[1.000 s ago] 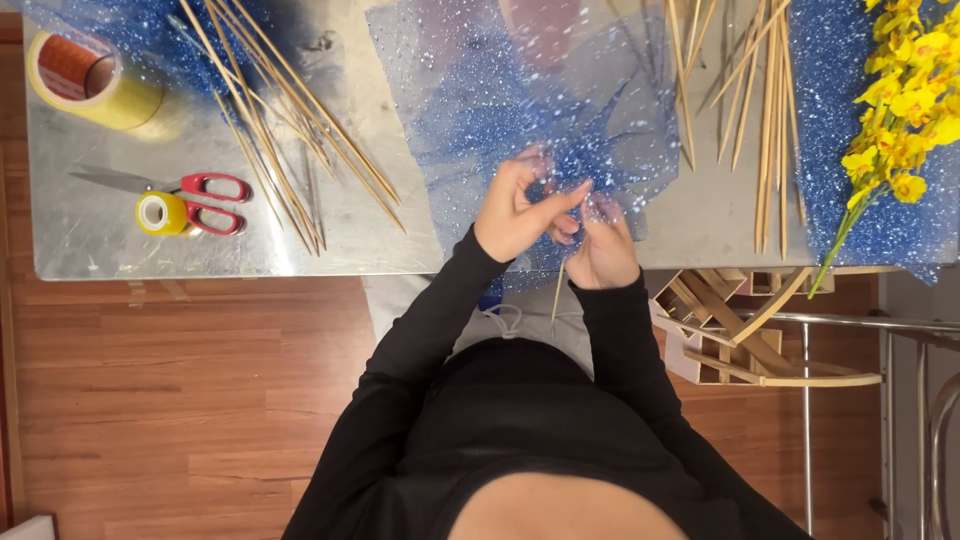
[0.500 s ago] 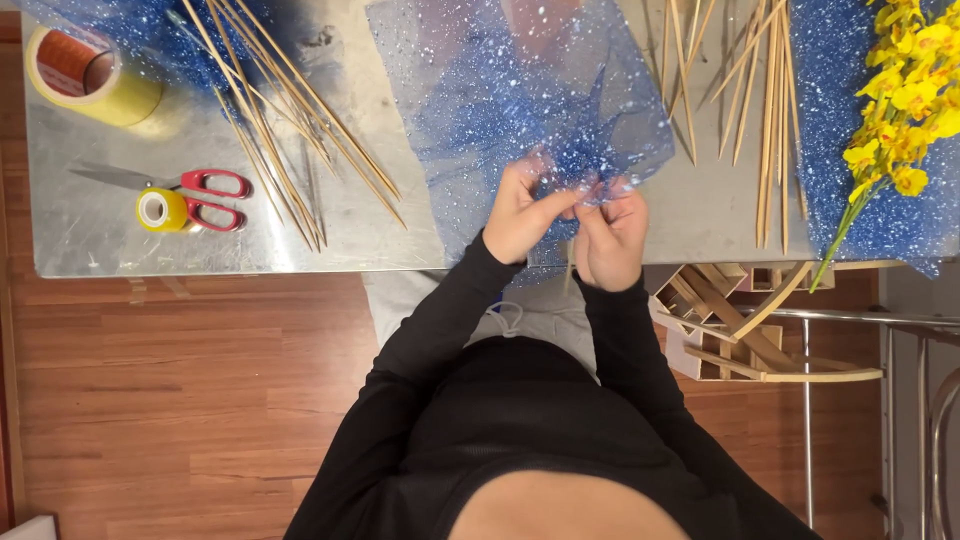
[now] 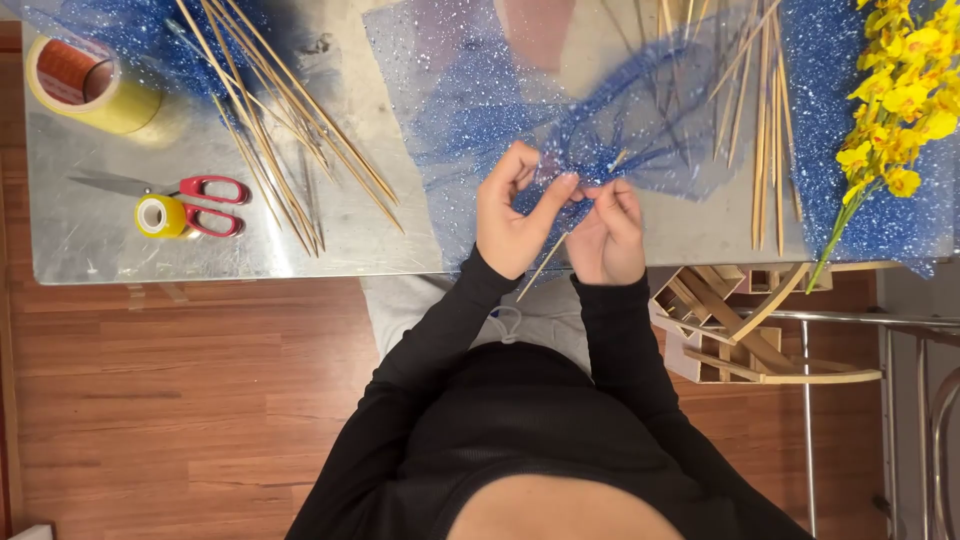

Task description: The person wraps a piece of blue glittery tulle around a wooden stick, gathering the fabric at the base and securing it by hand. They repeat this process with additional sticks, creating a small bundle of decorated sticks on the table.

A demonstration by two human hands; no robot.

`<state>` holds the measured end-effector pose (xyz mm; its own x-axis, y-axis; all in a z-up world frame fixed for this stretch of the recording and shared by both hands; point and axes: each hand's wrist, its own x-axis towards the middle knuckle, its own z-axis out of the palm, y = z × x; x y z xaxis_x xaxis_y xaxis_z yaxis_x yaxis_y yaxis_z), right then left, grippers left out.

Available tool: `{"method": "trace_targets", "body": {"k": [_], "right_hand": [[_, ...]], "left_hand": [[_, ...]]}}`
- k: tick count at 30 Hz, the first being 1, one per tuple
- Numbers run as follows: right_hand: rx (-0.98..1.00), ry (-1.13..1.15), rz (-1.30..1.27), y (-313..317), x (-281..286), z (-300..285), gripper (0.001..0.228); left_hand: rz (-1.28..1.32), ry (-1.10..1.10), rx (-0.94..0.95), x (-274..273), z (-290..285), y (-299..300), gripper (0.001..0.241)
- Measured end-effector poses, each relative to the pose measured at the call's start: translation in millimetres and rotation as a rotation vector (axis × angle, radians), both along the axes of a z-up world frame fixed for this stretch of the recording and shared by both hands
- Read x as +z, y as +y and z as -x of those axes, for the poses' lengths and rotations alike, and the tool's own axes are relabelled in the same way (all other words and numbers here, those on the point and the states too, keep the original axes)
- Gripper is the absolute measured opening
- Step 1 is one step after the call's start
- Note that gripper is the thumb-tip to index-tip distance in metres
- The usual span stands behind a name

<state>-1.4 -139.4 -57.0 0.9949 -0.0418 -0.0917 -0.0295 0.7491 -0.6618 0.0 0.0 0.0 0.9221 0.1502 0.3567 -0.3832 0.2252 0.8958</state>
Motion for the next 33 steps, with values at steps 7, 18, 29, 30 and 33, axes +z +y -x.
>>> {"method": "trace_targets", "body": {"k": [7,18,29,30,33], "right_hand": [[0.197,0.049,-0.133,7.2,-28.0,-2.7,0.015],[0.404,0.136,-0.133,145.3,-30.6,24.2,0.012],[0.682,0.233,0.037,250.8,-69.8,73.0,0.014],[0.707,0.260,0.035,261.7,-58.2,79.3,0.013],[0.755,0.265,0.040,288.1,-67.3,86.6,0.012]], "left_hand": [[0.032,0.071,0.103,-10.1,10.7,20.4,0.015],[0.103,0.080,0.251,-43.8,71.7,121.2,0.019],[-0.055,0.296,0.633,-90.2,152.9,214.8,0.008],[-0.053,0.321,0.633,-88.3,160.7,223.4,0.008],[-0.026,0.402,0.773,-100.8,180.4,245.8,0.016]]}}
